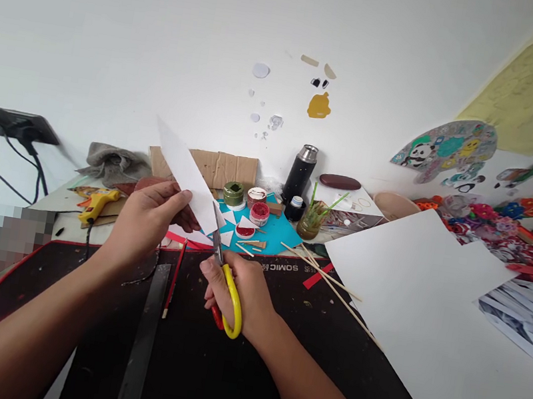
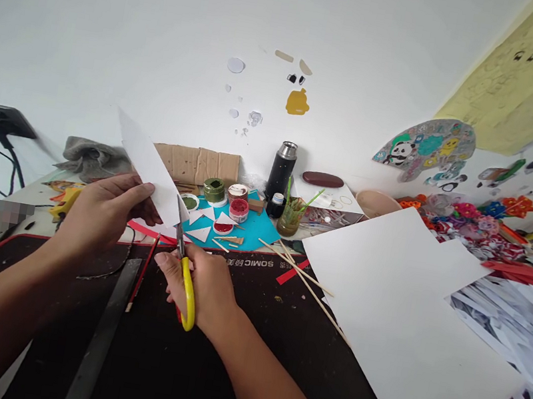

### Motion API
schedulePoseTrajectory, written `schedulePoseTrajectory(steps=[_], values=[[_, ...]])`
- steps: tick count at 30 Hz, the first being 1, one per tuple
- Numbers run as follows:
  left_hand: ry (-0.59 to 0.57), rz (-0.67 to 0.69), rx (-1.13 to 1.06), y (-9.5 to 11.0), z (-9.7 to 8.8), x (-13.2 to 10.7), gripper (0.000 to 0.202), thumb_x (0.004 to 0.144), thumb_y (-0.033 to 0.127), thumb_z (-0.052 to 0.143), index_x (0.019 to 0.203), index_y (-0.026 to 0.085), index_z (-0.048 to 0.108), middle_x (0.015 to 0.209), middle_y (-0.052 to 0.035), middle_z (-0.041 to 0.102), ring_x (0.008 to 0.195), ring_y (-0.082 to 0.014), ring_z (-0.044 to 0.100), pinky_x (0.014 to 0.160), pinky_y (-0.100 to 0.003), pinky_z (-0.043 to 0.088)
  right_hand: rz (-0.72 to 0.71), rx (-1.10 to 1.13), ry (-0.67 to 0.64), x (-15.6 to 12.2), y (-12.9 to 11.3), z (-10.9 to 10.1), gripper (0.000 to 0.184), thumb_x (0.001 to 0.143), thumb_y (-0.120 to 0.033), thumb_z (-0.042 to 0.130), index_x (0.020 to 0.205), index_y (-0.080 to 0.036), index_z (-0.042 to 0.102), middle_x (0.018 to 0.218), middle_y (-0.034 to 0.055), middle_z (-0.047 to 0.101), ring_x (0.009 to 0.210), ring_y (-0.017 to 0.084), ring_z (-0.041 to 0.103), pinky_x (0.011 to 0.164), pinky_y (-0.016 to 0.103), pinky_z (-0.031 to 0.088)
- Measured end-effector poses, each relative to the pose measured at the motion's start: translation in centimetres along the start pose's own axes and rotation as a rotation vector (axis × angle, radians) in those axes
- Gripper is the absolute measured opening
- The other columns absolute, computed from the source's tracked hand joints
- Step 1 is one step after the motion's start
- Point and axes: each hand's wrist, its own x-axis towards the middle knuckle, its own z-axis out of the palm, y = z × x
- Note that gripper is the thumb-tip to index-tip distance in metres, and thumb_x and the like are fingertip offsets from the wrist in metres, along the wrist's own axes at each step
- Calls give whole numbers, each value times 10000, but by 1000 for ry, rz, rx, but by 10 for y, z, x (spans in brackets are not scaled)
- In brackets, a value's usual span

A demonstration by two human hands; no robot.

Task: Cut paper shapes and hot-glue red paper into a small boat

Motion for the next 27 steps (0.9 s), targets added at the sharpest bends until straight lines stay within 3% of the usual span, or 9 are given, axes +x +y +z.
schedulePoseTrajectory(steps=[8, 14, 20, 27], values=[[-6, -8, -8, -4, -2, 1, 295, 868, 459, 743, 745, 192, 719, 638, -22, 720, 585, -184, 675, 619, -306, 579, 68, 104, -5, 3, 0, 4, 571, 864, -753, 853, 1016, -216, 730, 690, -29, 712, 513, 169, 723, 486, 235, 563], [-3, -19, -32, -3, -2, 2, 293, 855, 451, 744, 714, 198, 701, 622, -29, 717, 556, -182, 664, 594, -302, 571, 37, 133, -33, 6, 6, 3, 559, 876, -742, 849, 1037, -223, 721, 886, 29, 797, 702, 212, 824, 598, 264, 627], [-29, -15, -2, 3, 2, -1, 302, 819, 478, 770, 721, 201, 697, 631, -41, 734, 553, -185, 670, 579, -299, 575, 20, 39, -31, 3, 2, -2, 552, 988, -756, 718, 1048, -208, 725, 690, -21, 720, 470, 141, 682, 453, 209, 483], [-82, -33, 25, 3, 5, -5, 350, 783, 527, 828, 731, 211, 686, 631, -48, 736, 554, -208, 686, 572, -321, 583, 6, -10, -9, 1, -4, -5, 539, 1047, -745, 645, 886, -231, 634, 599, -47, 651, 415, 134, 628, 441, 221, 461]])
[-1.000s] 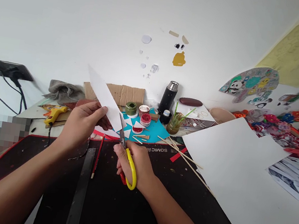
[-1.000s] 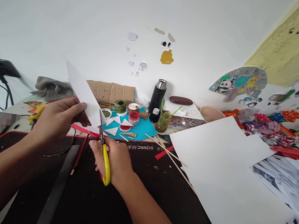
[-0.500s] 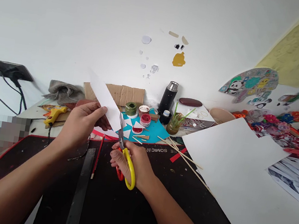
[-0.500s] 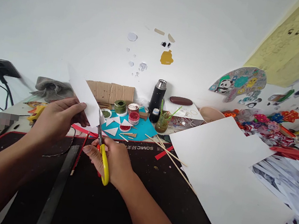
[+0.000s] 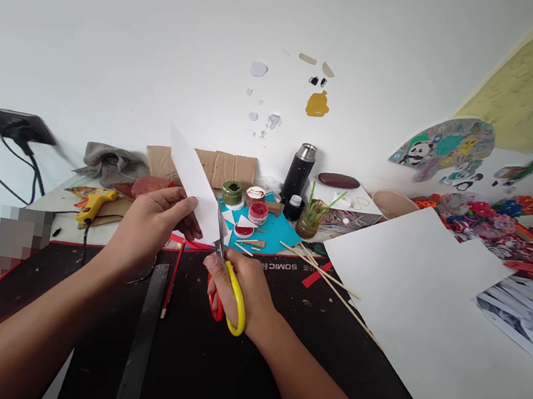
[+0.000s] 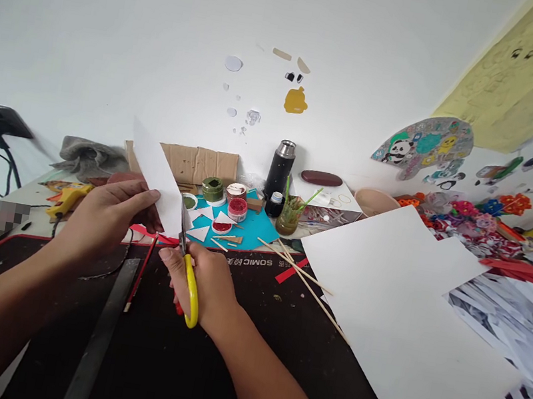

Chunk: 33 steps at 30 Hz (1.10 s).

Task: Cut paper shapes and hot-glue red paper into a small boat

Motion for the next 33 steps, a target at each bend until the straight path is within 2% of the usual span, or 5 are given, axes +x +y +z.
schedulePoseTrajectory(steps=[5, 11, 19, 25, 33], values=[[-35, -8, -26, 0, 2, -3, 381, 783, 551, 843, 801, 187, 729, 663, -55, 763, 570, -201, 685, 578, -312, 574, -32, -24, 45, -1, -2, 0, 595, 1066, -794, 553, 869, -235, 613, 572, -43, 631, 426, 132, 612, 485, 231, 451], [-33, -29, -38, 2, 5, -7, 410, 766, 561, 861, 838, 176, 740, 675, -48, 771, 579, -195, 678, 581, -310, 576, -50, -38, 79, -1, -5, -1, 608, 1060, -807, 550, 878, -233, 637, 569, -36, 620, 447, 142, 586, 515, 254, 411], [-38, -49, -53, 3, 8, -7, 438, 750, 565, 870, 880, 166, 745, 681, -54, 779, 582, -195, 683, 586, -312, 585, -109, -169, 157, 0, -10, -5, 634, 1061, -810, 540, 836, -232, 668, 654, 12, 663, 660, 207, 661, 677, 310, 439], [-47, -43, -40, 0, 6, -6, 423, 774, 558, 858, 870, 165, 735, 680, -51, 773, 589, -196, 688, 595, -312, 589, -123, -176, 163, 1, -9, -6, 644, 1058, -816, 532, 823, -232, 664, 710, 38, 692, 713, 228, 675, 693, 324, 429], [-50, -48, -57, 1, 7, -7, 424, 767, 554, 868, 871, 163, 739, 673, -47, 769, 581, -189, 678, 588, -302, 577, -98, -89, 141, -2, -9, -3, 579, 1081, -774, 548, 853, -252, 648, 525, -37, 554, 481, 180, 571, 571, 293, 397]])
